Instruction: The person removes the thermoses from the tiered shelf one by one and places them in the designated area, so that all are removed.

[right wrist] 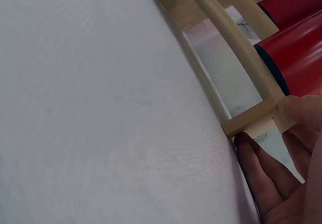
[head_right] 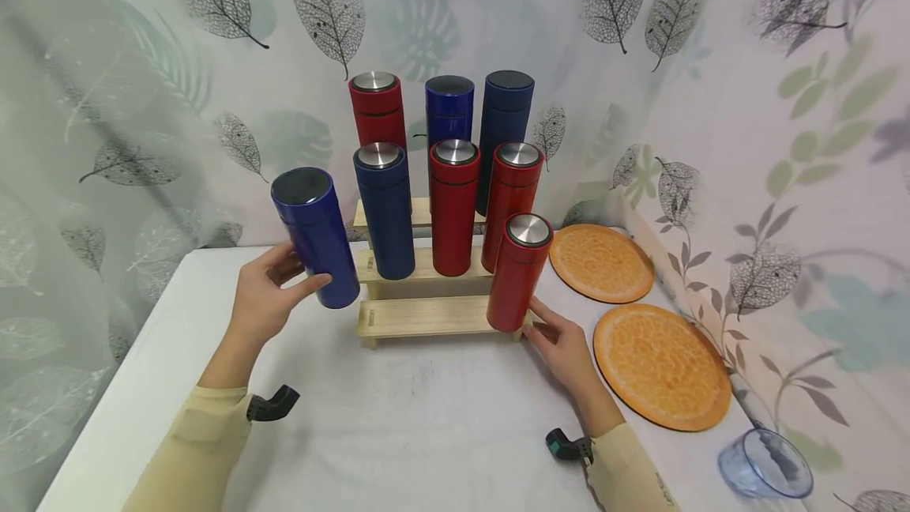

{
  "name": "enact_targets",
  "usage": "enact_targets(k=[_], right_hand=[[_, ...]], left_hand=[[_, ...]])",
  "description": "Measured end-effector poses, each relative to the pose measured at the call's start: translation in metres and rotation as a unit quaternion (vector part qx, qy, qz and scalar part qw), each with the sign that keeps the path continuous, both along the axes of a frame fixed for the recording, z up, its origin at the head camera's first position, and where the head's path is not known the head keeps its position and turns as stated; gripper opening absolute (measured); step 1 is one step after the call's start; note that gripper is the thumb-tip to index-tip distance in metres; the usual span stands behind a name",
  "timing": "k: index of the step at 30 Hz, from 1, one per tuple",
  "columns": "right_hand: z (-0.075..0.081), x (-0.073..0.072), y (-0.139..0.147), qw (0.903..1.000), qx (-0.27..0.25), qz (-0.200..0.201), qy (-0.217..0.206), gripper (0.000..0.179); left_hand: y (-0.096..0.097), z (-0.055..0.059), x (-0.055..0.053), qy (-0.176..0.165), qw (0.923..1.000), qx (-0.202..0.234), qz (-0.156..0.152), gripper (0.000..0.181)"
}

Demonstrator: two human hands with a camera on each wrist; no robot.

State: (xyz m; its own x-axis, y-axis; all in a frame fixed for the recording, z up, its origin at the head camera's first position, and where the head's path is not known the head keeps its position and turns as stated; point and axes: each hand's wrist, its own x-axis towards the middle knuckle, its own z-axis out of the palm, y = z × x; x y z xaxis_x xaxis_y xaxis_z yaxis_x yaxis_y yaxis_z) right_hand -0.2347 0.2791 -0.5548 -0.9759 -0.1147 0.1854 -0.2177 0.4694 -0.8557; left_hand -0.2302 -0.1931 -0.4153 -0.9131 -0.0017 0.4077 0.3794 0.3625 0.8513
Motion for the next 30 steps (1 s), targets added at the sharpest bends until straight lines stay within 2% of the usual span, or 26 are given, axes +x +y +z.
enact_targets(k=[5, 12, 23, 30], right_hand=[[0.001, 0.0, 0.0, 1.0, 0.003, 0.0, -0.005, 0.056], [0.001, 0.001, 0.0, 1.0, -0.005, 0.002, -0.006, 0.056], [-0.001, -0.001, 0.001, 1.0, -0.002, -0.001, -0.005, 0.056], [-0.001, -0.001, 0.002, 0.9999, -0.008, 0.003, -0.008, 0.057]], left_hand=[[-0.011, -0.004, -0.01, -0.005, 1.0, 0.002, 0.004, 0.065], [-0.022, -0.019, -0.029, -0.042, 0.998, 0.047, 0.002, 0.069], [-0.036, -0.039, -0.051, -0.065, 0.9964, 0.048, 0.028, 0.075], [-0.041, -0.059, -0.068, -0.08, 0.9943, 0.058, 0.041, 0.077]])
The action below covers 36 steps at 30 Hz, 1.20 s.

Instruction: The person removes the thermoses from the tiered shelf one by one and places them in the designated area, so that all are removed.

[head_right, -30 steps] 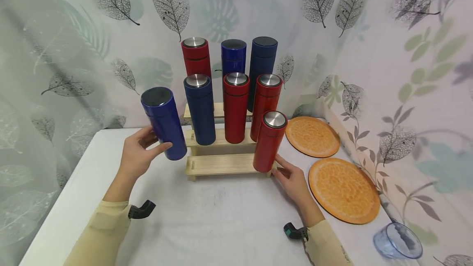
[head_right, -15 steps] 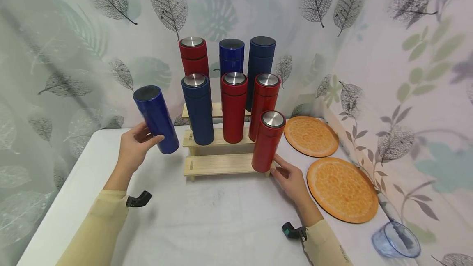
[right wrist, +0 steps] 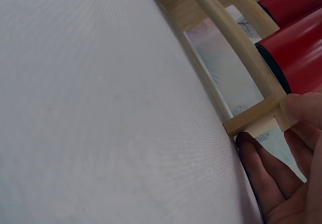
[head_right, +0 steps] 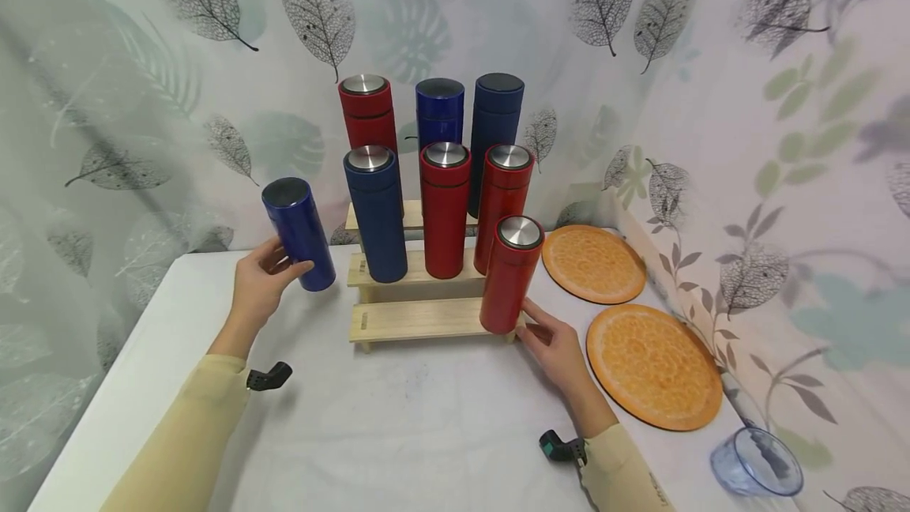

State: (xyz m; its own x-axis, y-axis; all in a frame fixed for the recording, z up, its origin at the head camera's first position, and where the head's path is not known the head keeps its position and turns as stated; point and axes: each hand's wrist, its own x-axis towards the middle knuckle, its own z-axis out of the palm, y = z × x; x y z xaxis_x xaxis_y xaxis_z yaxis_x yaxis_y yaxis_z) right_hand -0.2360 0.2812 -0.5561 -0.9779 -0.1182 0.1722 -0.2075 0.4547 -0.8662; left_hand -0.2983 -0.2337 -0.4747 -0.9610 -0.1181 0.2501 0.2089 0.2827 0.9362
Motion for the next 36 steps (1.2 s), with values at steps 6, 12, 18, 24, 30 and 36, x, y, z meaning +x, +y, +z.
enact_targets(k=[6, 12, 18, 24, 30, 36], right_hand=[[0.001, 0.001, -0.002, 1.0, 0.001, -0.006, -0.004, 0.057], [0.0, 0.002, -0.001, 0.9999, -0.013, 0.003, -0.007, 0.058], [0.0, 0.002, -0.001, 0.9998, -0.017, 0.004, -0.007, 0.058], [0.001, 0.004, -0.002, 1.0, -0.008, -0.003, -0.001, 0.057], [0.001, 0.005, -0.003, 0.9999, -0.004, -0.009, -0.009, 0.055], [0.001, 0.003, -0.003, 0.9998, 0.0, -0.016, -0.012, 0.056]], left_hand=[[-0.002, -0.012, -0.009, -0.028, 0.9994, 0.02, 0.005, 0.08], [-0.001, -0.019, -0.017, -0.041, 0.9986, 0.032, 0.003, 0.08], [0.0, -0.026, -0.024, -0.049, 0.9986, 0.023, -0.002, 0.08], [0.002, -0.032, -0.028, -0.052, 0.9983, 0.024, -0.011, 0.08], [0.001, -0.035, -0.029, -0.059, 0.9979, 0.022, -0.009, 0.08], [0.0, -0.037, -0.029, -0.058, 0.9978, 0.028, -0.014, 0.081]])
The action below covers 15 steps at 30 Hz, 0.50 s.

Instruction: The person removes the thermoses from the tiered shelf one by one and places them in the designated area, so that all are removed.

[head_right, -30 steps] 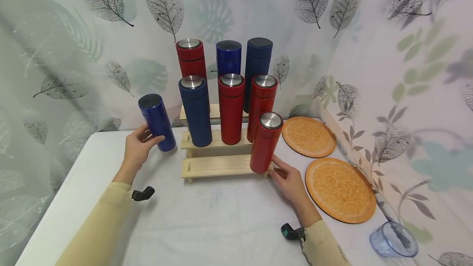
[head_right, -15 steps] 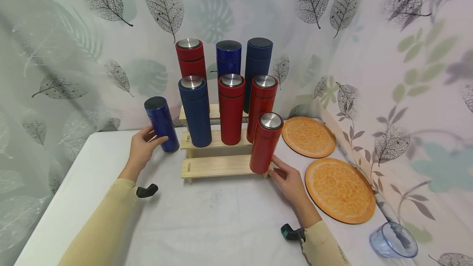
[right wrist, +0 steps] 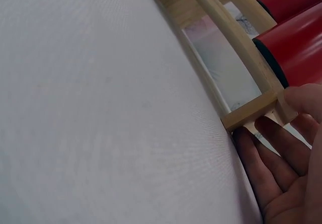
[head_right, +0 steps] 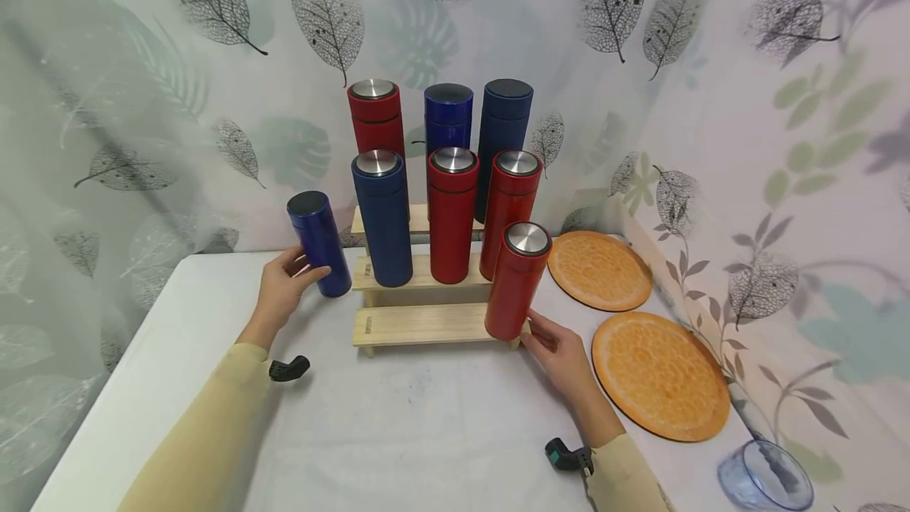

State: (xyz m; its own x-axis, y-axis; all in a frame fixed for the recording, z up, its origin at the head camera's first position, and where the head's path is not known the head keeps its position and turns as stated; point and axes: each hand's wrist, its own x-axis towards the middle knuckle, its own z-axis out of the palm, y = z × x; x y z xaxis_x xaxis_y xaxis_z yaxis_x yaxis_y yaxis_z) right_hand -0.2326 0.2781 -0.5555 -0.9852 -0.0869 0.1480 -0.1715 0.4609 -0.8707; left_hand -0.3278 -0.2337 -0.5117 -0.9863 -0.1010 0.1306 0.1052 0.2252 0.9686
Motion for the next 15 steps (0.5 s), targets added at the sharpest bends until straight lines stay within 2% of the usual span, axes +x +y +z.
enact_targets(k=[8, 15], right_hand=[[0.0013, -0.0014, -0.0012, 0.9999, -0.001, -0.003, -0.012, 0.06], [-0.0005, 0.0019, -0.0001, 0.9999, -0.003, 0.007, -0.008, 0.057]], left_hand=[[-0.0037, -0.002, -0.0031, 0.019, 0.9997, 0.004, -0.016, 0.079], [-0.0017, -0.005, 0.0018, 0.014, 0.9997, 0.016, -0.015, 0.08]])
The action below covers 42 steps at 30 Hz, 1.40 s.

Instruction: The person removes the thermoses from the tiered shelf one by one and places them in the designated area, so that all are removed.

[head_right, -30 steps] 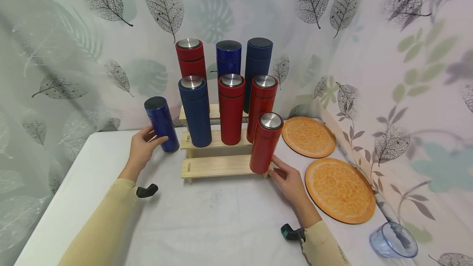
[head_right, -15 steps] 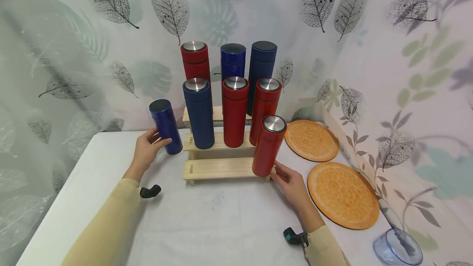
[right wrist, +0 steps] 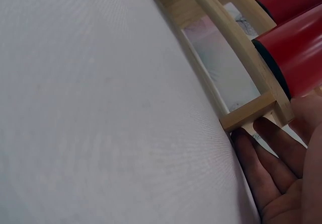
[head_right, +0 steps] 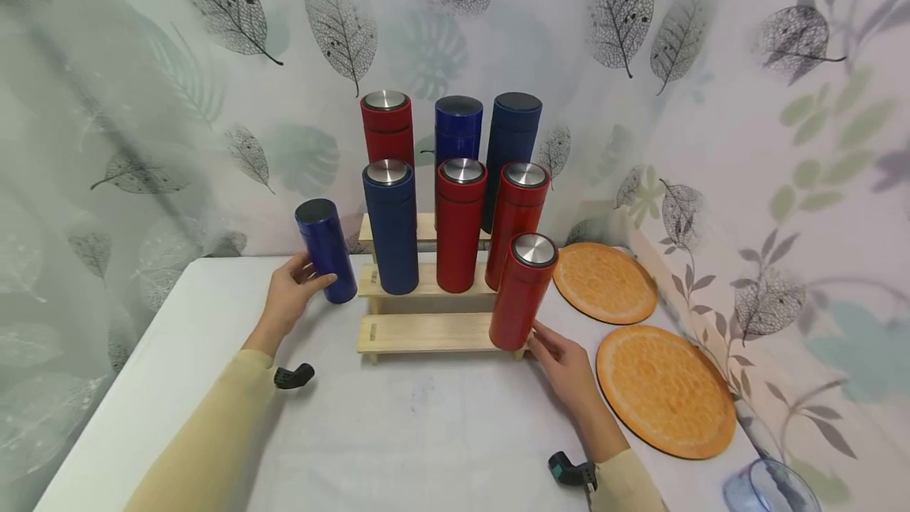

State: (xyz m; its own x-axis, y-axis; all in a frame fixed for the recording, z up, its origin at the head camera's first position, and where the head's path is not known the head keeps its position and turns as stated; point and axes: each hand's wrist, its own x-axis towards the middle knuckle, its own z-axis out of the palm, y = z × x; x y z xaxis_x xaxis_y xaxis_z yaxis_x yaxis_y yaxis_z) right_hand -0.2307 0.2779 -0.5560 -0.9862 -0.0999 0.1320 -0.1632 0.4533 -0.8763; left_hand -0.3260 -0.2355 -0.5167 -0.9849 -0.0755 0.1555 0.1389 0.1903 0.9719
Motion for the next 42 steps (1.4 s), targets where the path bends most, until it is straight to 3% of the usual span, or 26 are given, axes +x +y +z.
enact_targets(k=[4, 7, 11, 14, 17, 20, 24, 27, 31, 36, 42], right_hand=[[0.0, 0.002, 0.001, 0.9999, 0.011, -0.007, 0.0, 0.055], [0.002, 0.003, 0.001, 0.9996, 0.023, -0.014, -0.005, 0.056], [0.004, 0.002, -0.002, 0.9991, 0.036, -0.017, -0.016, 0.058], [0.006, 0.003, -0.003, 0.9991, 0.033, -0.021, -0.017, 0.059], [0.007, 0.003, -0.002, 0.9993, 0.027, -0.022, -0.016, 0.059], [0.007, 0.003, -0.001, 0.9995, 0.022, -0.016, -0.016, 0.058], [0.005, 0.002, 0.0, 0.9997, 0.019, -0.011, -0.009, 0.057], [0.002, 0.002, 0.0, 0.9998, 0.016, -0.006, -0.005, 0.056], [0.001, 0.002, 0.0, 0.9997, 0.021, -0.009, -0.006, 0.057], [0.003, 0.002, -0.001, 0.9998, 0.017, -0.011, -0.007, 0.057], [0.0, 0.002, 0.0, 0.9999, 0.01, -0.007, -0.004, 0.056]], left_hand=[[0.002, -0.003, 0.006, 0.012, 0.9999, -0.003, 0.005, 0.084], [0.002, -0.006, 0.016, 0.05, 0.9979, 0.027, 0.032, 0.081], [0.001, -0.005, 0.031, 0.123, 0.9859, 0.081, 0.08, 0.06], [0.006, 0.004, 0.041, 0.157, 0.979, 0.098, 0.087, 0.045], [0.014, 0.017, 0.05, 0.178, 0.978, 0.091, 0.061, 0.04], [0.025, 0.032, 0.059, 0.188, 0.9799, 0.065, 0.016, 0.042], [0.039, 0.05, 0.066, 0.187, 0.9813, 0.026, -0.037, 0.047], [0.05, 0.06, 0.069, 0.18, 0.9822, 0.007, -0.053, 0.05], [0.065, 0.067, 0.067, 0.176, 0.9824, -0.024, -0.058, 0.054], [0.085, 0.078, 0.058, 0.181, 0.9793, -0.058, -0.069, 0.06], [0.101, 0.085, 0.048, 0.161, 0.9817, -0.06, -0.082, 0.067]])
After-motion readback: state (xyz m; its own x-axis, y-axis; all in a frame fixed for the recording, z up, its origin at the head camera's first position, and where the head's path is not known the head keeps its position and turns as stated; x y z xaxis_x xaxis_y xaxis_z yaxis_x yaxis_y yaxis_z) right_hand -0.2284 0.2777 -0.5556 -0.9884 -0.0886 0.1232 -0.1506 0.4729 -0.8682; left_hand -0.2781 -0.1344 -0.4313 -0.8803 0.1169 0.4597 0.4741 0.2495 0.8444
